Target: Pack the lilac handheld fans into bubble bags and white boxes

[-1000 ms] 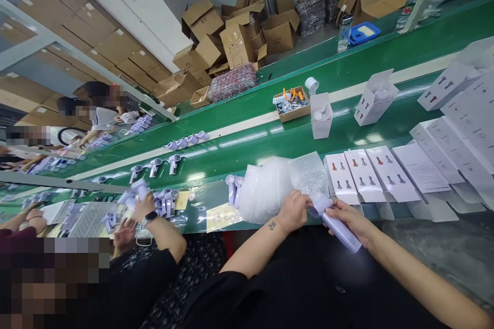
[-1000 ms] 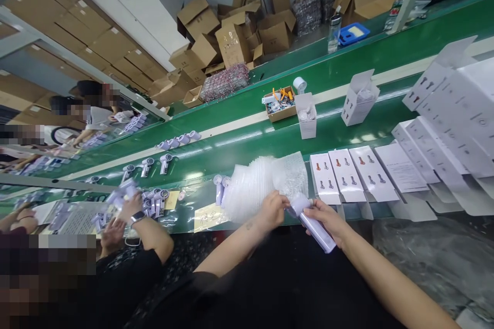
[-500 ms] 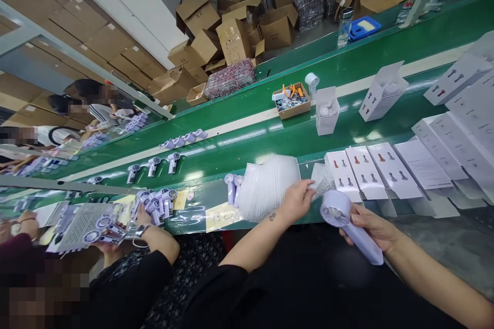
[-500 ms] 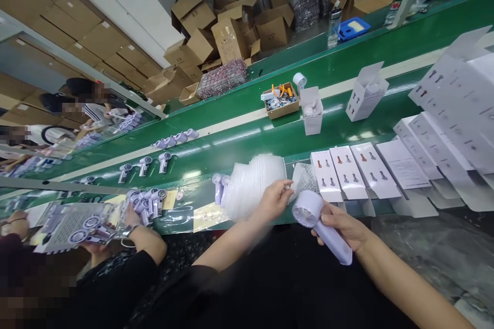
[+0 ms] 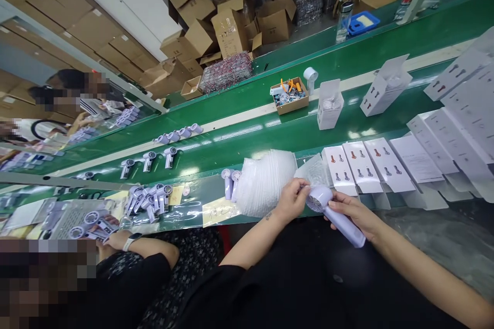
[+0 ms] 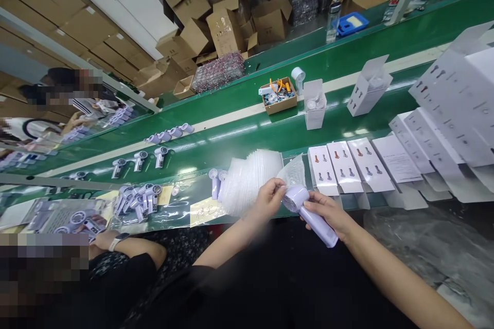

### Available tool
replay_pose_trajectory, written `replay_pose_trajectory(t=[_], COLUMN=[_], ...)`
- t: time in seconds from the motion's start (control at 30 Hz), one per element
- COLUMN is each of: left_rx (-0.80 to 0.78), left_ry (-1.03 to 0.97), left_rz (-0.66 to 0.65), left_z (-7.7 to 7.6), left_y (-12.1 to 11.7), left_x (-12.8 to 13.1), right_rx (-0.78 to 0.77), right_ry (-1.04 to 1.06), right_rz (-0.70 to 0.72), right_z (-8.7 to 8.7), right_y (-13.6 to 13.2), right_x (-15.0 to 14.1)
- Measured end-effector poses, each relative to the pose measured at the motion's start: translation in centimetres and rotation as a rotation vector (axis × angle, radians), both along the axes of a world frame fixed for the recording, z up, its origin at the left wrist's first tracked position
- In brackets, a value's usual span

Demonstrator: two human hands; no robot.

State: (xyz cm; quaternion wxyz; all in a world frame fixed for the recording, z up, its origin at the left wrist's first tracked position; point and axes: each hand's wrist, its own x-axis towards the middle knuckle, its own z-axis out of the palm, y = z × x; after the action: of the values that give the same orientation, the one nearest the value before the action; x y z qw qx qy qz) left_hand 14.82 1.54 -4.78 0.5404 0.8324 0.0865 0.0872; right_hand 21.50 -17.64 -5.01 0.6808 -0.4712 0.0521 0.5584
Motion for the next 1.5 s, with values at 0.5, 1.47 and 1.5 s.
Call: replay_pose_trajectory(t=[0.5,1.47,1.5], left_rx=[0.756,-0.270,-0.262], left_ry=[-0.452,0.389,0.337], left_rz=[-0.434,-0.130,-0.115], left_z=[0.9,4.3,4.8], left_y=[-0.8,-0.2,0.2], left_x=[-2.2,0.0,-0.1], right_rx=[0.010,-0.397,-0.350], right_ry=[0.002,-0.657,-0.643], right_rz=[-0.152,0.514,0.507], right_z=[1.4,6.4,6.7], right_y=[1.7,-2.0,-1.7], right_x=[-1.8,5.1,5.3])
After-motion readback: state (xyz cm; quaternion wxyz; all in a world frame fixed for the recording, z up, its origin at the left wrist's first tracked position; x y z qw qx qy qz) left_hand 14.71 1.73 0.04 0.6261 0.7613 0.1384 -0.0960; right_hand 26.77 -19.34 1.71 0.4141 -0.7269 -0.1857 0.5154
